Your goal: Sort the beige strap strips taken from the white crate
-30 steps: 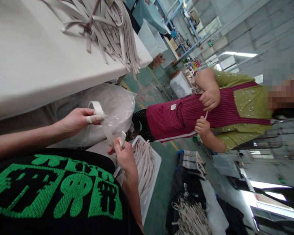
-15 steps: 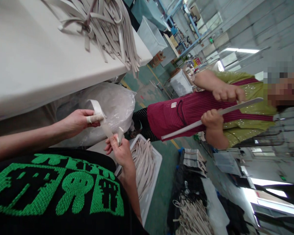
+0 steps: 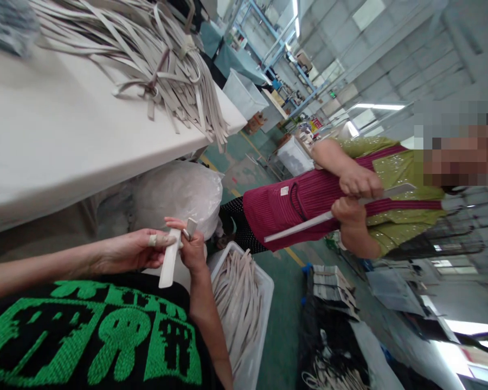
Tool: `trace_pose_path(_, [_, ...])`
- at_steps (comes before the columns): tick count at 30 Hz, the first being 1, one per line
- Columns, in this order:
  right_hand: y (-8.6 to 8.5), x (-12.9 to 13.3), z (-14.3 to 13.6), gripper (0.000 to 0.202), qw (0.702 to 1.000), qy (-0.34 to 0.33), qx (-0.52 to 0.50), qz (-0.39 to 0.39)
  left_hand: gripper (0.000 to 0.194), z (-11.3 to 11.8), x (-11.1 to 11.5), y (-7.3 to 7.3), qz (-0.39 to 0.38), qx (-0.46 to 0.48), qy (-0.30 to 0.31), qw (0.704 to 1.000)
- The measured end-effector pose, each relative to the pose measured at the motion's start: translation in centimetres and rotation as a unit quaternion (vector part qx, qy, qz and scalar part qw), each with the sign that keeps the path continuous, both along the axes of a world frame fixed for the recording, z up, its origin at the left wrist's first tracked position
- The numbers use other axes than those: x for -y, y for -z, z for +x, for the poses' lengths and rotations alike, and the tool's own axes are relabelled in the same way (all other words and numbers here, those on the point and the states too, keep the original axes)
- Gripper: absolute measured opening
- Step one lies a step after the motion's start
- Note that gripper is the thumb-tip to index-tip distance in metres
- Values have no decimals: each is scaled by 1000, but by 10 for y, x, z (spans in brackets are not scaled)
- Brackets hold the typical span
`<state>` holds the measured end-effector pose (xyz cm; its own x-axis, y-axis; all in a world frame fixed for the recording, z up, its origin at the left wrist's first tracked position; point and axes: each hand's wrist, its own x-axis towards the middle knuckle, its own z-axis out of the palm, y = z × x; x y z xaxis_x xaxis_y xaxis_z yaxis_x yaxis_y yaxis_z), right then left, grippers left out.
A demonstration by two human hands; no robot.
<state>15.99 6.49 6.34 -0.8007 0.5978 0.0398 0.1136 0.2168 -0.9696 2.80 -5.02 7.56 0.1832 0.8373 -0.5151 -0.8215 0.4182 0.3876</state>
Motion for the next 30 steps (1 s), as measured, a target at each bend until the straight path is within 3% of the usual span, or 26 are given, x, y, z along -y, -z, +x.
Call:
trace_pose_path(4, [-3,10,12,46,994,85,-20,-72,54,-5,2,29,-53,33,69,996])
trace_pose_path(6, [-10,19,29,57,986,99,-40,-127,60,-5,-3,48,-103,45,78,991])
trace_pose_path(8, [-20,29,55,64,981,84,-31,-172,49,-4,-14,65,-153,45,24,987])
trace_pose_path(11, [-34,40,105,66,977,68,30,-200,28,-12,-39,81,-212,17,-142,967])
trace_pose_path(13, [-39,42,135,65,973,97,63,-200,26,-22,-56,85,-224,-8,-226,948])
trace_pose_path(16, [-34,39,154,64,962,139,92,-214,32,-32,-71,81,-205,-41,-270,940])
trace_pose_path(19, [-15,35,135,66,956,140,100,-237,24,-23,-70,70,-121,-86,-238,960])
trace_pose_path(24, [23,22,69,73,960,91,67,-258,14,5,-52,52,21,-140,-141,980])
trace_pose_path(30, [41,9,22,72,965,105,83,-224,51,12,-37,49,152,-222,-27,963])
